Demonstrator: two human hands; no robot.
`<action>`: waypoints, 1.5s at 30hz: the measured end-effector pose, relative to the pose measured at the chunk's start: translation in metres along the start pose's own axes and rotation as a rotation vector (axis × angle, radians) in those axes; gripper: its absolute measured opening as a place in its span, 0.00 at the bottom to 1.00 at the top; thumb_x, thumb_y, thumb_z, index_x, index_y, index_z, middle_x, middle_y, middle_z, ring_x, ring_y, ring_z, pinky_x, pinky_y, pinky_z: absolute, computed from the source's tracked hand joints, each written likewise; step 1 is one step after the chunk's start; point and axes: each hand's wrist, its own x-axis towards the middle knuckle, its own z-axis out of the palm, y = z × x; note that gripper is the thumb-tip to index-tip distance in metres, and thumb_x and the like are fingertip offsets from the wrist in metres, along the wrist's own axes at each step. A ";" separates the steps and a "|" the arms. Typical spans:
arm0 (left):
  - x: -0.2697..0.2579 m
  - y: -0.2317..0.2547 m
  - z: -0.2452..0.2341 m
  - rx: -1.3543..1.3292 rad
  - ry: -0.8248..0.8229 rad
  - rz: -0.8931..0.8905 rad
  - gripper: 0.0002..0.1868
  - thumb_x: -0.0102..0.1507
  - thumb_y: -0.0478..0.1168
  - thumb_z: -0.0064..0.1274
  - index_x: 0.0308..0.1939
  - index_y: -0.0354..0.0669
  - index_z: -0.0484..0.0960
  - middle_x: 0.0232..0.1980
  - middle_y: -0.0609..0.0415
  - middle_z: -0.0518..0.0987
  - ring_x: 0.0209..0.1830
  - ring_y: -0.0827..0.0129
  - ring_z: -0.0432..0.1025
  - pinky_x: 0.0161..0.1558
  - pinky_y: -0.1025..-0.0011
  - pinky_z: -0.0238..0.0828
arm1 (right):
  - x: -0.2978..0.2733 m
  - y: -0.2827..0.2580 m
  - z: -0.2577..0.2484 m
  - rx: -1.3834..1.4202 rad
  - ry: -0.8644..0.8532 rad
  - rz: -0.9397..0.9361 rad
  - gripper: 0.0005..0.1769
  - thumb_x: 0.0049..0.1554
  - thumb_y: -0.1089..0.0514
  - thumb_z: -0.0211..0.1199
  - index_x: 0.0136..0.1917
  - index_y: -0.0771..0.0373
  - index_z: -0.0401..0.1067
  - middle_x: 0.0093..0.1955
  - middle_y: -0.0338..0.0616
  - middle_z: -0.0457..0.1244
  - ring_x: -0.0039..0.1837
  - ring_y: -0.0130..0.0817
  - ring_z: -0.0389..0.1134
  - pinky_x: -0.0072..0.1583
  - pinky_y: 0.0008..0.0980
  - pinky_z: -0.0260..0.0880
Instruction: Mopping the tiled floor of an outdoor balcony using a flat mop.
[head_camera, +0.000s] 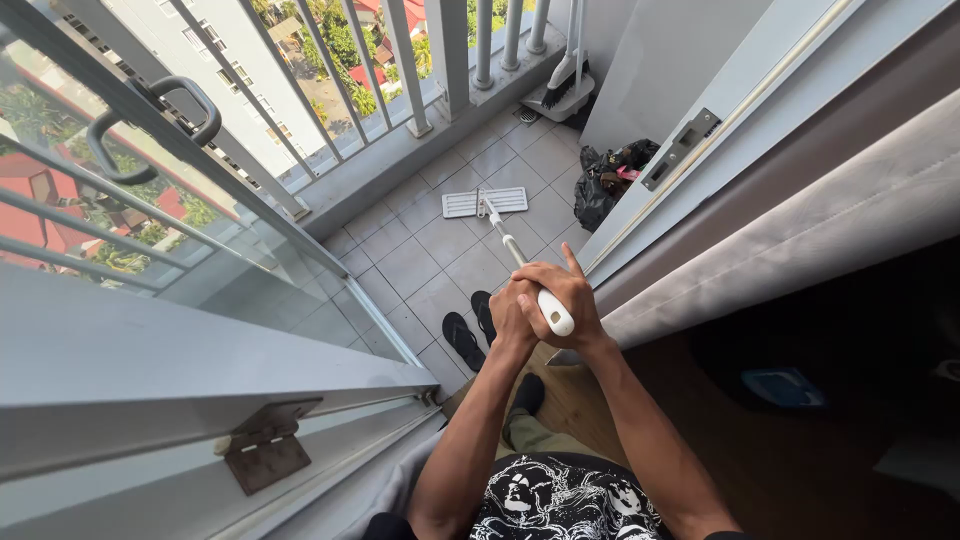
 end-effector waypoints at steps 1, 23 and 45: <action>-0.008 0.004 -0.002 0.002 0.003 -0.002 0.13 0.55 0.47 0.56 0.34 0.40 0.82 0.27 0.48 0.82 0.27 0.54 0.79 0.27 0.61 0.75 | -0.006 -0.006 -0.003 0.002 -0.001 -0.003 0.20 0.52 0.52 0.60 0.54 0.64 0.77 0.53 0.52 0.72 0.61 0.46 0.73 0.80 0.65 0.38; -0.104 -0.007 -0.010 0.030 0.115 -0.101 0.15 0.58 0.47 0.56 0.33 0.35 0.80 0.24 0.46 0.79 0.23 0.51 0.78 0.24 0.58 0.73 | -0.059 -0.067 0.006 0.092 -0.002 -0.214 0.17 0.49 0.54 0.59 0.48 0.63 0.78 0.47 0.45 0.72 0.58 0.43 0.74 0.81 0.63 0.41; 0.119 0.002 0.051 -0.034 0.506 0.302 0.32 0.57 0.45 0.55 0.59 0.23 0.73 0.60 0.30 0.75 0.53 0.45 0.74 0.50 0.59 0.74 | 0.108 0.118 -0.022 0.364 -0.138 -0.290 0.18 0.53 0.52 0.58 0.51 0.61 0.80 0.55 0.41 0.72 0.66 0.40 0.71 0.81 0.53 0.53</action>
